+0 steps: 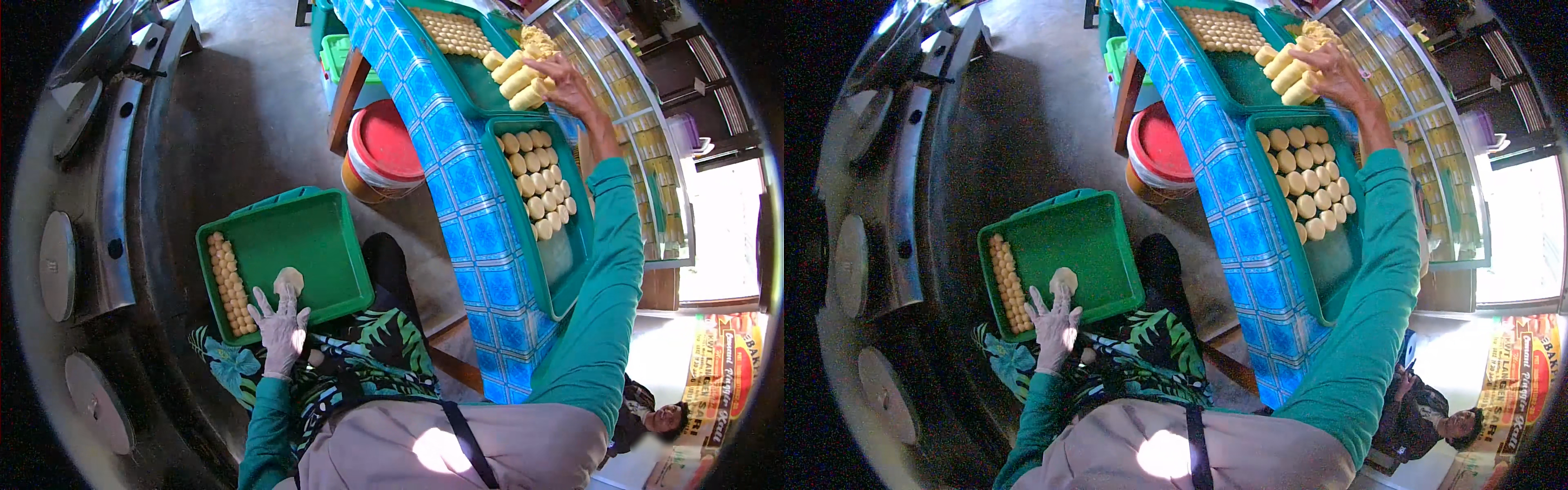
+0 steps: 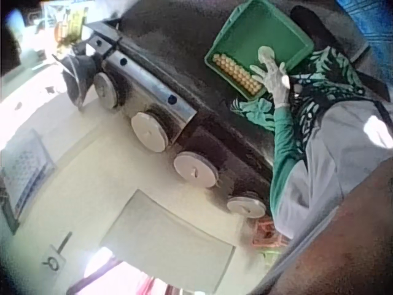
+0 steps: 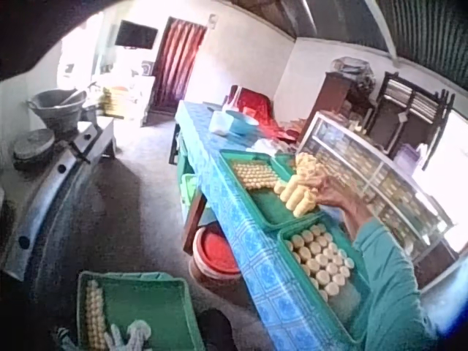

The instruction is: The person prepares dough by flattening a small portion in their palm, filling it, and rolling it into a sphere before placing it on a tray. The person also moves trays and opens a steamer lid.

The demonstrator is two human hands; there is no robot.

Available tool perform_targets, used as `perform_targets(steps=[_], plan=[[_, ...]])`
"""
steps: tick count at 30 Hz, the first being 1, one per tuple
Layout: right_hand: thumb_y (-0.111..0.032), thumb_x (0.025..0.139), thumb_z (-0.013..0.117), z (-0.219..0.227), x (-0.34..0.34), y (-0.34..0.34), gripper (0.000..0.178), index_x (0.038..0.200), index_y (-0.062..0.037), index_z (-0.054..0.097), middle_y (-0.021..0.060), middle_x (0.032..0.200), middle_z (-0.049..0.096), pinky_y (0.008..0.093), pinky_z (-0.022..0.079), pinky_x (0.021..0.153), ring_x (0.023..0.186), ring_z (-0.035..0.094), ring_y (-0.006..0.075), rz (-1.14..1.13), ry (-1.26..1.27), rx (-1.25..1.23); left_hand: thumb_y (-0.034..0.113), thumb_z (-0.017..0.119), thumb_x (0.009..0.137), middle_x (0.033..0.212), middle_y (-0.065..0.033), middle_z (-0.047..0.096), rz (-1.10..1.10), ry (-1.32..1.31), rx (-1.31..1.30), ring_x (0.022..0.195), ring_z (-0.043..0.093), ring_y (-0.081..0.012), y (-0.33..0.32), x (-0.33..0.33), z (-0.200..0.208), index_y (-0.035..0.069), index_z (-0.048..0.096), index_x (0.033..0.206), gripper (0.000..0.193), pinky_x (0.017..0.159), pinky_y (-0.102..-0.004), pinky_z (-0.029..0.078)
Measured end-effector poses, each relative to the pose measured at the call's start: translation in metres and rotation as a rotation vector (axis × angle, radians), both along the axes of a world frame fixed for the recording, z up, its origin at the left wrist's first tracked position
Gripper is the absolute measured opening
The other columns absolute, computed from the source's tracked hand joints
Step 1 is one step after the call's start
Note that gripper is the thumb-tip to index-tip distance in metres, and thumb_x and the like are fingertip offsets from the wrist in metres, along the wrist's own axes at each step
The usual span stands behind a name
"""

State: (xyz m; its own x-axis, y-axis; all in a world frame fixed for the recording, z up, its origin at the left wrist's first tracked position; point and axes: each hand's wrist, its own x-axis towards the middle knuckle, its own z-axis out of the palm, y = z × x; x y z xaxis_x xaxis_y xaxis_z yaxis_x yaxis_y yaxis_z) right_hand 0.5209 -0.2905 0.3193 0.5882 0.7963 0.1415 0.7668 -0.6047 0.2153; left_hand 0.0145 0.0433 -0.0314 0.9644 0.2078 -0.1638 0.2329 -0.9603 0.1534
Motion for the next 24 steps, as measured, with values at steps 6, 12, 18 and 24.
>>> perform_targets(steps=[6,12,18,24], plan=[[0.010,0.067,0.060,-0.013,-0.003,-0.007,0.066,0.126,-0.0190,0.059,0.0087,0.100,0.062,0.0429,0.047,0.086,0.098,0.055,0.0299,0.119,-0.256,-0.138,0.047,0.037,0.097,0.154,-0.0026,0.027,0.021,0.074,-0.051,0.139,0.007,-0.0513,-0.002,0.001,0.009,0.012,0.025,0.149,0.064,0.108,-0.0670,0.005],[0.009,0.060,0.064,-0.018,0.011,-0.023,0.061,0.116,-0.0152,0.061,0.0058,0.105,0.062,0.0432,0.044,0.091,0.108,0.052,0.0299,0.196,-0.334,-0.189,0.048,0.036,0.097,0.153,-0.0015,0.028,0.021,0.023,0.005,0.139,0.010,-0.0495,-0.004,-0.004,0.000,0.014,0.026,0.148,0.062,0.109,-0.0661,0.006],[0.005,0.068,0.058,-0.018,0.011,-0.014,0.035,0.100,-0.0092,0.061,0.0102,0.111,0.058,0.0437,0.046,0.089,0.106,0.054,0.0328,0.221,-0.424,-0.271,0.047,0.038,0.097,0.151,-0.0017,0.033,0.059,-0.026,0.039,0.138,0.013,-0.0504,-0.004,-0.010,-0.008,0.013,0.031,0.146,0.061,0.108,-0.0671,0.010],[-0.004,0.076,0.054,-0.014,0.025,-0.025,0.022,0.097,-0.0052,0.057,0.0178,0.111,0.058,0.0471,0.043,0.093,0.107,0.054,0.0370,0.183,-0.476,-0.371,0.042,0.055,0.090,0.142,-0.0089,0.043,0.123,-0.148,-0.084,0.135,0.022,-0.0508,0.004,0.005,0.002,0.008,0.039,0.139,0.062,0.103,-0.0691,0.017]])
